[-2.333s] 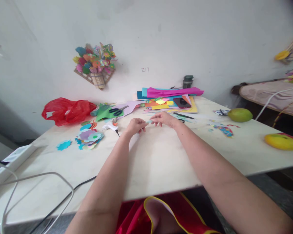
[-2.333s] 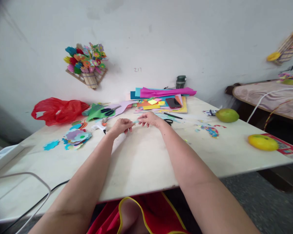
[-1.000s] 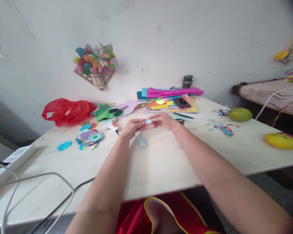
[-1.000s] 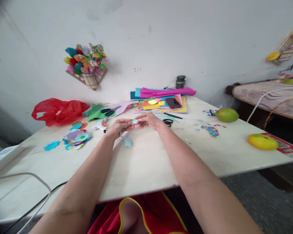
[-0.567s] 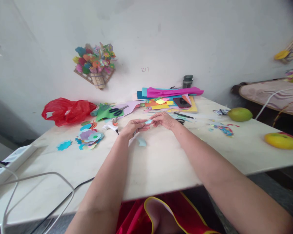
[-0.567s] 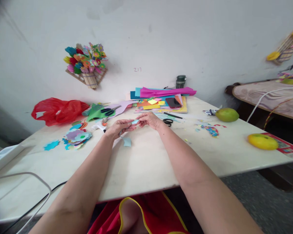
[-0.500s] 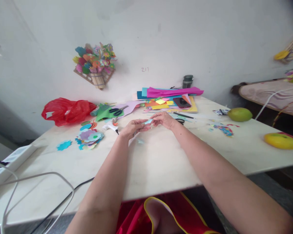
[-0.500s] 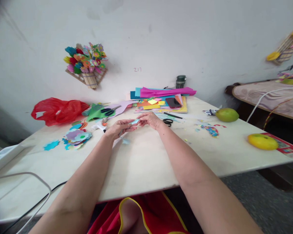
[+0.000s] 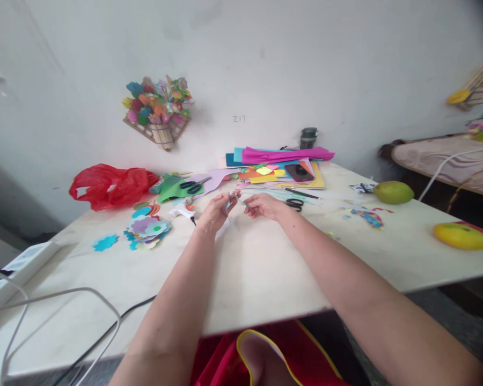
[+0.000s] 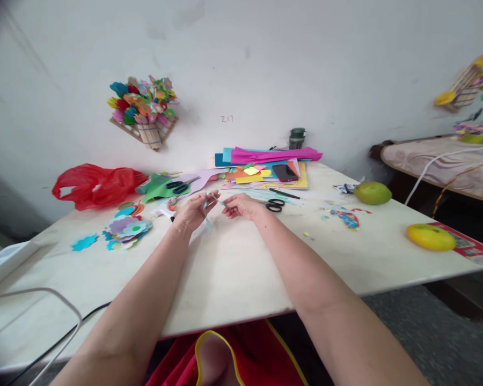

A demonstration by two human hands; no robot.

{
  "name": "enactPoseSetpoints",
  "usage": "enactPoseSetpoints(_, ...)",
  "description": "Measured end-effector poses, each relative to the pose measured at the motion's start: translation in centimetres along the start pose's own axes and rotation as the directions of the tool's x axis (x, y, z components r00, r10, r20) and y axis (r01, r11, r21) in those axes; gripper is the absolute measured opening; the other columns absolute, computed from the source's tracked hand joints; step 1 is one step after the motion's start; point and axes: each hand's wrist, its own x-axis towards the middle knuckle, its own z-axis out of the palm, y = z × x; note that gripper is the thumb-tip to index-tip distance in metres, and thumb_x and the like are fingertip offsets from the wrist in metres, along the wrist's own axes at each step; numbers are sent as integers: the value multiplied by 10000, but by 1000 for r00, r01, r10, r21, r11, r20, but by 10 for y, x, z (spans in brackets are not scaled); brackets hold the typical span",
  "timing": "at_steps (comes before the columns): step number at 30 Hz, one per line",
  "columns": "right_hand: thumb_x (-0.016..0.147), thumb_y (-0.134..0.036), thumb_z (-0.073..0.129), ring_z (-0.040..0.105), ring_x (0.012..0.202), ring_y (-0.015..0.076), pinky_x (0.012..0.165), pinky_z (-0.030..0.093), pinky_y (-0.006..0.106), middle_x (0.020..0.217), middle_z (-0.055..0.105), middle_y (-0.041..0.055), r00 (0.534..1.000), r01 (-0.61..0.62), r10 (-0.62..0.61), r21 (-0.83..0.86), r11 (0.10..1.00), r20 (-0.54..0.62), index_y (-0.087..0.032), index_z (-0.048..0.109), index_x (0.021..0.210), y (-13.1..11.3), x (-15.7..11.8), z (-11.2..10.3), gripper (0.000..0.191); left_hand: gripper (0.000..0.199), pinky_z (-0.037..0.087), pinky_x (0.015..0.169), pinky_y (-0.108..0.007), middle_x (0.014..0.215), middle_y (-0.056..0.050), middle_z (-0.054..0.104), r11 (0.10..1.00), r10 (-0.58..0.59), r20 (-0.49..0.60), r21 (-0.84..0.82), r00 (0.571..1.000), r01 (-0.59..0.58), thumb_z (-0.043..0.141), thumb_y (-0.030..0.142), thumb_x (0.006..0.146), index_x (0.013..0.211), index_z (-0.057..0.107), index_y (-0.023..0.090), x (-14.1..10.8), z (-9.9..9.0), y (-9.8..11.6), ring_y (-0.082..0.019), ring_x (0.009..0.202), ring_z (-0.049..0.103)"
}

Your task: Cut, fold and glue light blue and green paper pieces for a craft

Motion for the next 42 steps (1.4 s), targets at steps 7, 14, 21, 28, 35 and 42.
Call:
enactPoseSetpoints(7,653,-167,548,578,774,130,674,438,243,874,662,28,959,239,-269,-250,938,-94,-171,668,810,3,4,15,197,307,394,498,-182,617,5,610,995,-44,-83,-93,996,36,721,345,585,781,637,124,4,3,-5,-62,511,508)
enactPoseSetpoints(14,697,-429,581,516,590,91,545,391,211,701,619,20,936,299,-341,-307,904,-92,-147,642,723,-3,2,21,289,292,265,358,-178,421,52,461,993,-120,-52,-5,991,120,720,371,584,594,568,122,0,3,-5,-39,352,393)
enactPoseSetpoints(21,648,-441,626,440,462,62,468,350,204,549,562,-12,942,216,-281,-310,926,-184,-140,609,628,0,3,21,302,269,304,357,-171,490,40,511,989,-138,53,50,989,136,728,312,575,671,560,124,-3,5,-7,-48,371,437)
enactPoseSetpoints(28,607,-290,610,392,413,61,432,310,211,461,516,-30,903,236,-355,-410,881,-244,-147,560,516,1,6,19,177,440,375,409,-189,597,32,586,977,-210,-29,40,977,211,757,243,536,882,497,163,-7,14,-12,-86,426,516)
enactPoseSetpoints(35,628,-283,559,386,372,70,398,274,212,409,470,-47,896,278,-360,-303,911,-259,-174,470,507,-3,0,20,186,340,424,513,-218,695,-63,618,937,-330,201,-49,922,346,659,380,679,854,565,104,-11,26,-15,-122,581,572)
enactPoseSetpoints(42,620,-309,589,329,382,47,385,245,198,416,404,-68,883,324,-404,-311,893,-239,-162,485,505,-2,4,2,214,297,430,502,-227,510,14,502,912,-357,172,-149,918,383,559,425,757,721,530,132,-11,33,-17,-91,464,500)
